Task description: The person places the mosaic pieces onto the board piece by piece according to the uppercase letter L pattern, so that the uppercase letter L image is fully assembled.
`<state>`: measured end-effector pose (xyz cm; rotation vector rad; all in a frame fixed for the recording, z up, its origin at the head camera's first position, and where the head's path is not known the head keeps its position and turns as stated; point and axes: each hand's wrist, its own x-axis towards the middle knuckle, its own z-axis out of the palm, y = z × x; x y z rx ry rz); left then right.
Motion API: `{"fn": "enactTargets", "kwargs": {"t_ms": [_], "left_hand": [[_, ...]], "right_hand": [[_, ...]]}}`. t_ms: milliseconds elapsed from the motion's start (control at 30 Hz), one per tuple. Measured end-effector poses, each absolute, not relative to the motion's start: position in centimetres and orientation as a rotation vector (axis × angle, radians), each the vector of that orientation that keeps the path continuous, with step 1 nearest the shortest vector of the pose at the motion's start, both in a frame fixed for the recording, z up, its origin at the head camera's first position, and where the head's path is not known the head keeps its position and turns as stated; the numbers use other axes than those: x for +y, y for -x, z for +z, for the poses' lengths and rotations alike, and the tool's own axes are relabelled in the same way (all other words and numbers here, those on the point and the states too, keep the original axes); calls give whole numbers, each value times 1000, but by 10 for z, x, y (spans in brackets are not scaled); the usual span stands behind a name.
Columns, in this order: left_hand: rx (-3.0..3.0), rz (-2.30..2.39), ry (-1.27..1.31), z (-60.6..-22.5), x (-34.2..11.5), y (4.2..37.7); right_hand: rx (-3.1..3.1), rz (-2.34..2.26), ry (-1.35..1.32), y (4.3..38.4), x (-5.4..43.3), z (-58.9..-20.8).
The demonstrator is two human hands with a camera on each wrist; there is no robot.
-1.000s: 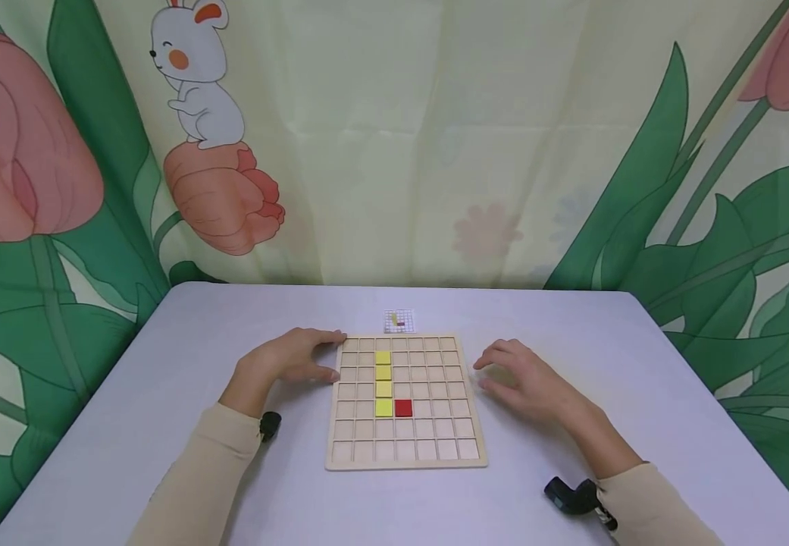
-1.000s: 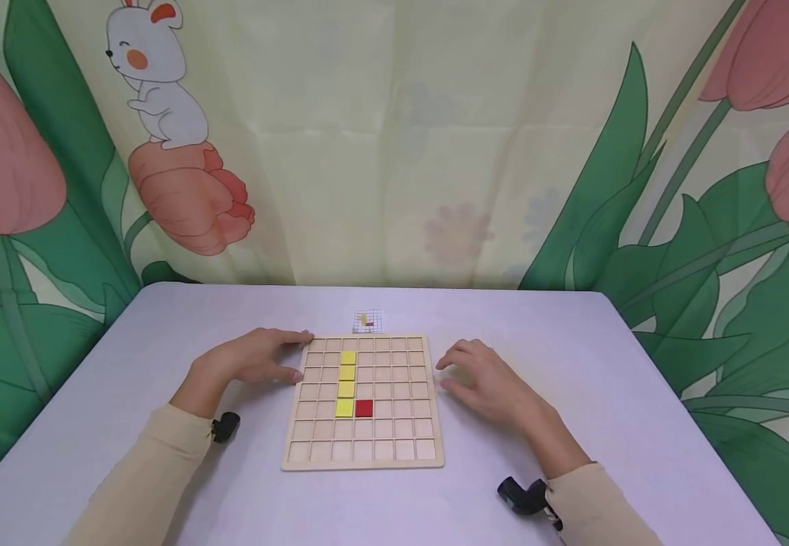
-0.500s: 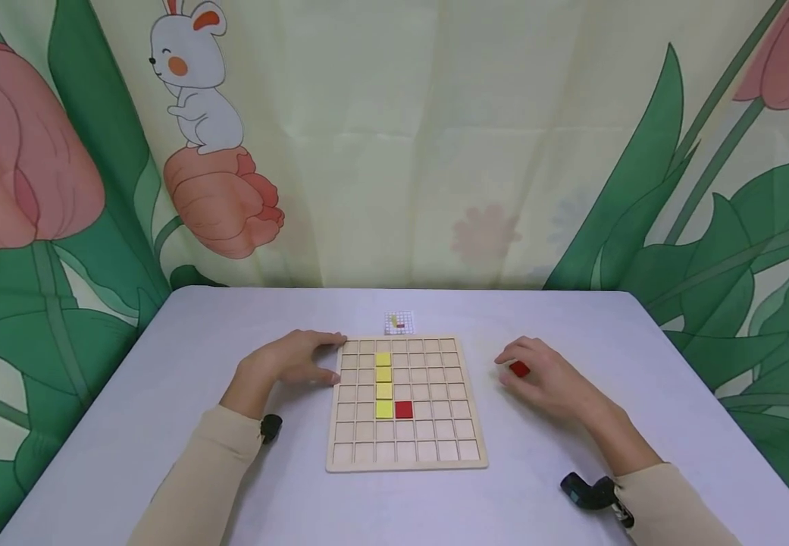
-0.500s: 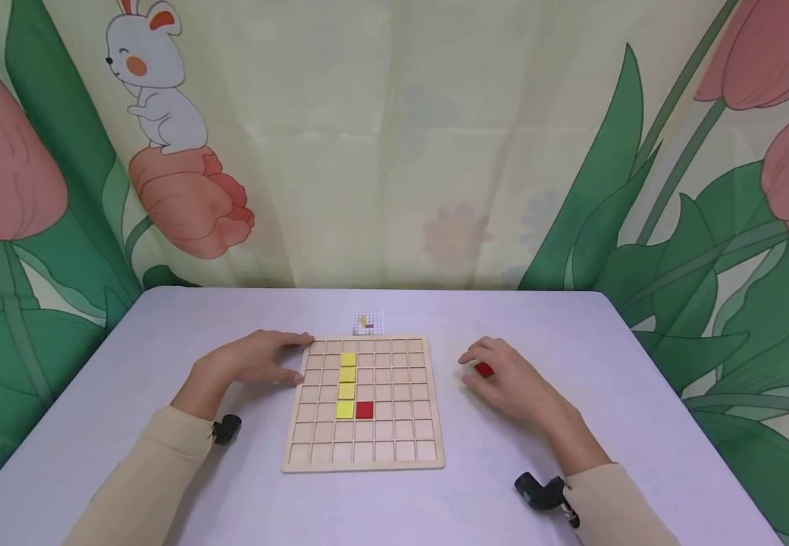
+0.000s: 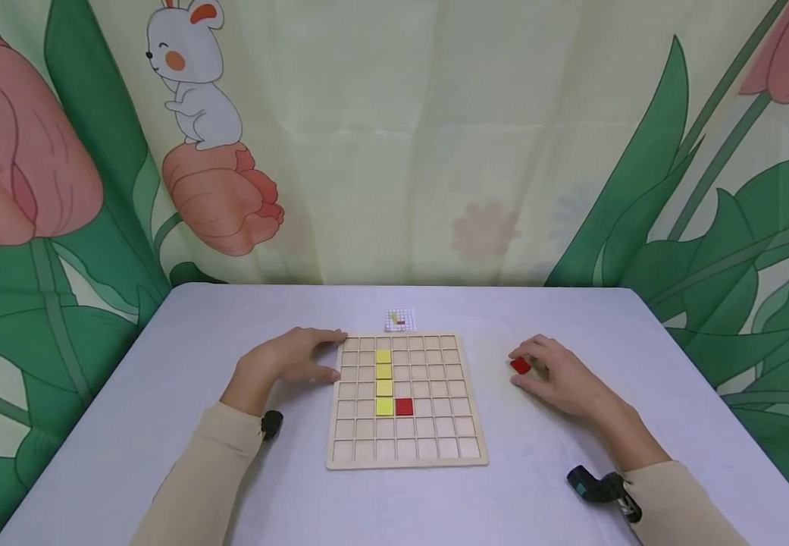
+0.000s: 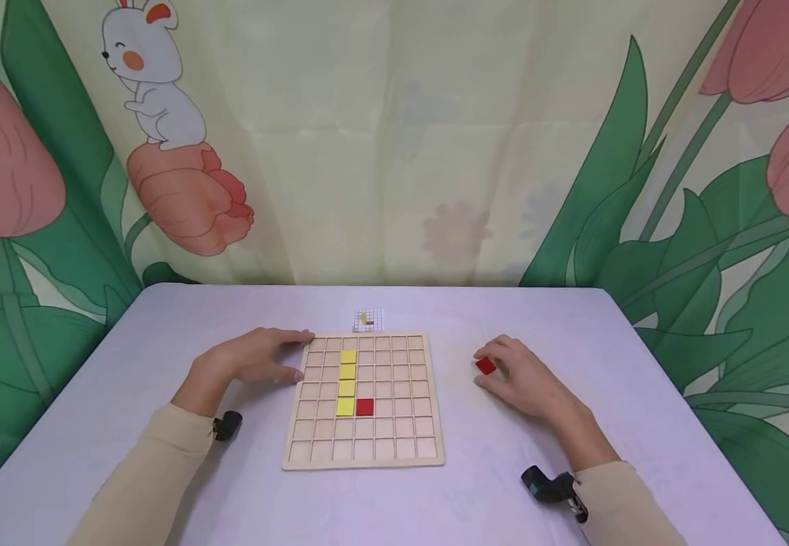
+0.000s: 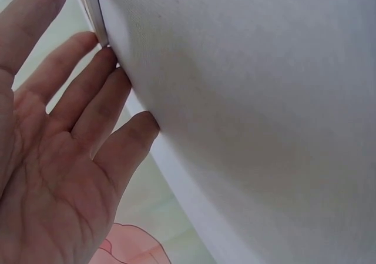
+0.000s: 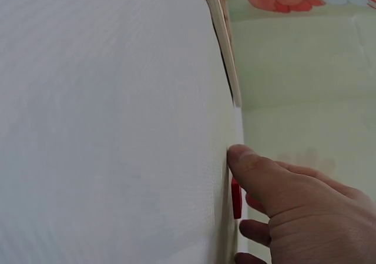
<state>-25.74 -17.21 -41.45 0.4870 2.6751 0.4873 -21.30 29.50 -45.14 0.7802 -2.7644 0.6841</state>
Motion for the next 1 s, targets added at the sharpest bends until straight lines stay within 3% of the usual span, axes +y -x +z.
{"fn": "enactTargets", "kwargs": {"t_ms": [467, 1000], "left_hand": [[2680, 499, -470, -414, -173, 257], [2676, 490, -460, -414, -171, 257]], "right_hand": [[-2897, 697, -642, 213, 299, -450], [-2853, 705, -667, 213, 301, -449]]}}
